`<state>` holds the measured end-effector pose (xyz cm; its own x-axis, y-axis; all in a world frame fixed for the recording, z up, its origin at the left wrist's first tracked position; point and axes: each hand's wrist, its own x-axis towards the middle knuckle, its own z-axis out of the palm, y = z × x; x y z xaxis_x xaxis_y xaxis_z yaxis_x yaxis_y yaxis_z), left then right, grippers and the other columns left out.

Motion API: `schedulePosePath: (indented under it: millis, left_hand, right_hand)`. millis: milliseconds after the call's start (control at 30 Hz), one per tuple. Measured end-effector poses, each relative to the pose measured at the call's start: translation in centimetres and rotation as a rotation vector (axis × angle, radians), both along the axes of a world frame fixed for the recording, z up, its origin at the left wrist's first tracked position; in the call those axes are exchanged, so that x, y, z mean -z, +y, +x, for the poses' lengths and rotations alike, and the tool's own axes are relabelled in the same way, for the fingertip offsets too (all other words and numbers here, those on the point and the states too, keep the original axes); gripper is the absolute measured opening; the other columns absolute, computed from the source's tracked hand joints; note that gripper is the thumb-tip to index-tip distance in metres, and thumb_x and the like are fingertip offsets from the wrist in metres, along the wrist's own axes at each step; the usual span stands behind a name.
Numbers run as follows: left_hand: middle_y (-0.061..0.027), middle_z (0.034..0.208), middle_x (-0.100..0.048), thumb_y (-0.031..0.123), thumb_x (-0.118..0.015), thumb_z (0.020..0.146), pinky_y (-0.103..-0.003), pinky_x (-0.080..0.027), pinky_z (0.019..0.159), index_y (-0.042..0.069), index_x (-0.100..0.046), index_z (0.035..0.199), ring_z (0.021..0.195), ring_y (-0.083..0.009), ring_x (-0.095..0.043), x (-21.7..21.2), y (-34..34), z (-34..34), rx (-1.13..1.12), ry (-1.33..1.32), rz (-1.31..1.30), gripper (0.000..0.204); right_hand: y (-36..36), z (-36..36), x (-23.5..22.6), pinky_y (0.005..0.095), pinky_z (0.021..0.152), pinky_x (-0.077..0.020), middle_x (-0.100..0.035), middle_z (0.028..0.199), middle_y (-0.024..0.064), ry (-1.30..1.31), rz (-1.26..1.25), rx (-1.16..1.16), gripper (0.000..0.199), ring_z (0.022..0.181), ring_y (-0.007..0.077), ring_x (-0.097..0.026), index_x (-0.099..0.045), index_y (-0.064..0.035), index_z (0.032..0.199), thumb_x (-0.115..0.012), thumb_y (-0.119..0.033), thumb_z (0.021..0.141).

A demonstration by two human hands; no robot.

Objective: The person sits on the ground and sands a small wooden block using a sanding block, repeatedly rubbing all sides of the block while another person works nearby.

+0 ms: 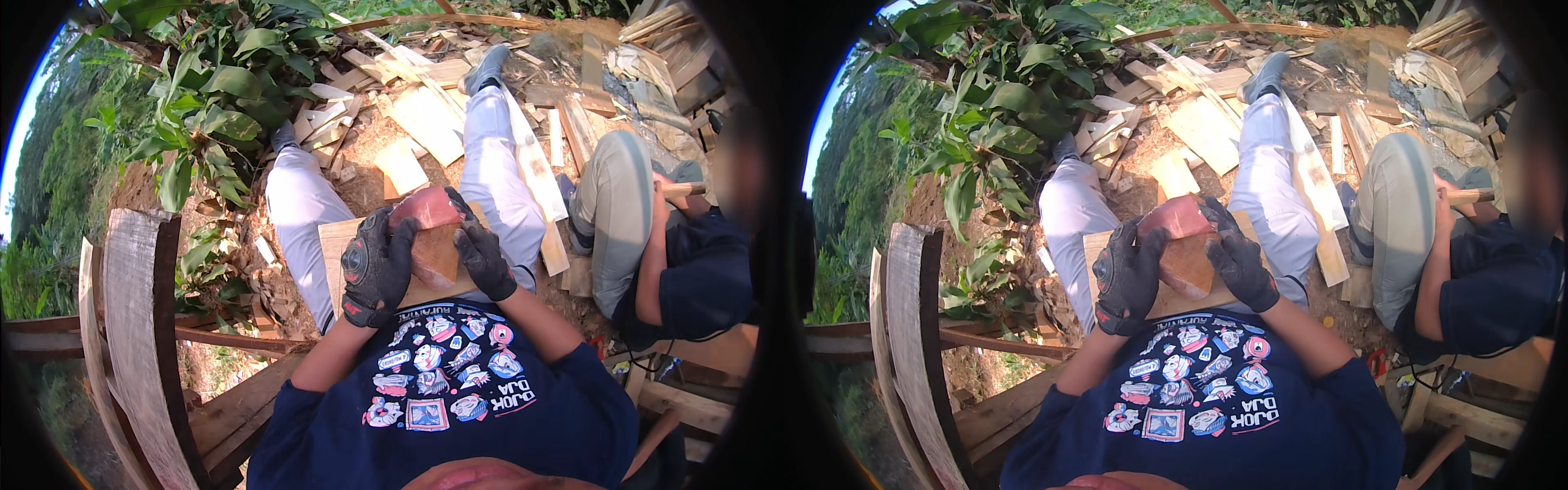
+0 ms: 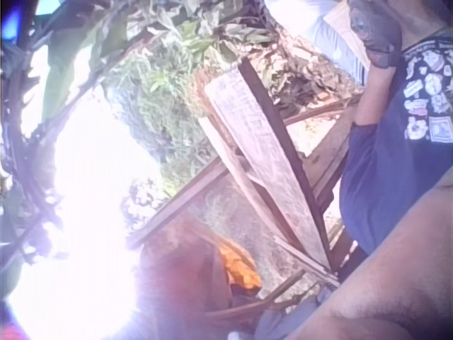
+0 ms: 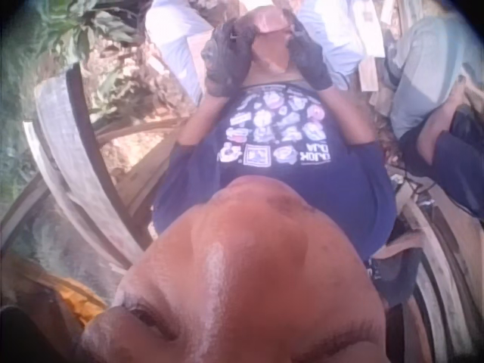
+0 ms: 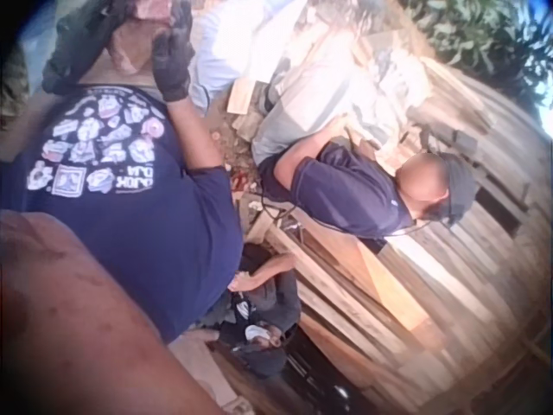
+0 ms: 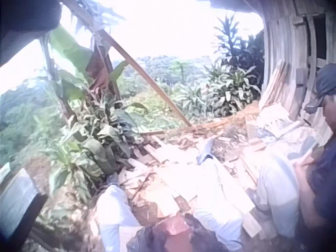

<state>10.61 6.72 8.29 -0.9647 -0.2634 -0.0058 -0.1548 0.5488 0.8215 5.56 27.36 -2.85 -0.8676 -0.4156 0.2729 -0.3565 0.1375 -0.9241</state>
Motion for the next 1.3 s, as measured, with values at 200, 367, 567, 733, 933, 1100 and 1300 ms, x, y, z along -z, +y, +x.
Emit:
schedulePosePath:
  millis: [200,367,567,733,933,1100,1300]
  left_hand:
    - [-0.0169,0.108,-0.078,0.025,-0.064,0.107,-0.043,-0.059,0.088,0.0,-0.072,0.129,0.101,-0.0288,-0.077,-0.1,0.3,-0.3,0.043,-0.155,0.308,0.034]
    - [-0.0134,0.114,-0.076,0.024,-0.067,0.107,-0.035,-0.058,0.089,-0.003,-0.069,0.131,0.099,-0.0209,-0.076,1.5,0.8,0.2,0.132,-0.124,0.585,0.037]
    - [-0.0145,0.127,-0.073,0.017,-0.072,0.1,-0.04,-0.052,0.103,-0.003,-0.073,0.127,0.118,-0.0265,-0.067,2.7,-3.1,-0.8,0.221,0.137,0.116,0.033]
    - [-0.0133,0.13,-0.073,0.004,-0.074,0.092,-0.042,-0.051,0.109,-0.002,-0.076,0.121,0.124,-0.0263,-0.066,1.5,-5.2,0.9,0.147,0.021,0.458,0.03]
    - [-0.0145,0.126,-0.075,0.008,-0.067,0.1,-0.041,-0.052,0.107,-0.003,-0.077,0.121,0.12,-0.0273,-0.07,0.3,-6.7,1.7,0.063,0.056,0.397,0.026]
    - [-0.0126,0.107,-0.08,0.005,-0.068,0.102,-0.036,-0.06,0.085,-0.005,-0.074,0.117,0.097,-0.0229,-0.076,2.0,-8.7,2.8,-0.049,0.265,0.051,0.02]
    - [-0.0104,0.127,-0.076,0.006,-0.068,0.103,-0.036,-0.058,0.094,-0.003,-0.077,0.12,0.112,-0.0169,-0.07,1.3,-8.4,1.9,-0.215,0.136,0.536,0.021]
  right_hand:
    - [-0.5,-1.1,3.4,0.0436,0.117,-0.0466,-0.055,0.16,0.0214,-0.208,-0.101,0.191,0.049,0.147,0.0296,-0.056,-0.051,0.004,0.156,-0.059,-0.014,0.111]
    - [-1.2,-3.3,7.0,0.0449,0.101,-0.0573,-0.072,0.133,0.02,0.307,0.296,0.186,0.051,0.122,0.0352,-0.071,-0.055,0.0059,0.149,-0.064,-0.007,0.101]
    - [-2.3,-2.7,2.0,0.0419,0.094,-0.0608,-0.076,0.125,0.0189,0.481,0.269,0.272,0.041,0.11,0.0342,-0.076,-0.064,0.0028,0.134,-0.071,-0.005,0.094]
    - [-2.5,-2.7,1.6,0.0446,0.086,-0.0594,-0.076,0.11,0.0174,0.531,0.488,0.282,0.039,0.099,0.0341,-0.076,-0.067,0.0006,0.125,-0.073,-0.027,0.099]
    - [-1.5,-3.4,-2.7,0.0487,0.085,-0.0572,-0.075,0.099,0.0208,0.028,0.591,0.017,0.058,0.098,0.038,-0.075,-0.066,-0.0031,0.115,-0.072,-0.058,0.098]
    - [-1.9,-5.2,-5.4,0.0469,0.095,-0.0566,-0.078,0.11,0.0249,-0.295,0.589,-0.068,0.063,0.109,0.0364,-0.075,-0.066,-0.0021,0.118,-0.065,-0.064,0.102]
    - [-4.5,-6.6,-3.6,0.0396,0.101,-0.0553,-0.08,0.121,0.0145,-0.262,0.517,-0.123,0.069,0.108,0.0306,-0.076,-0.073,-0.0019,0.132,-0.062,-0.064,0.104]
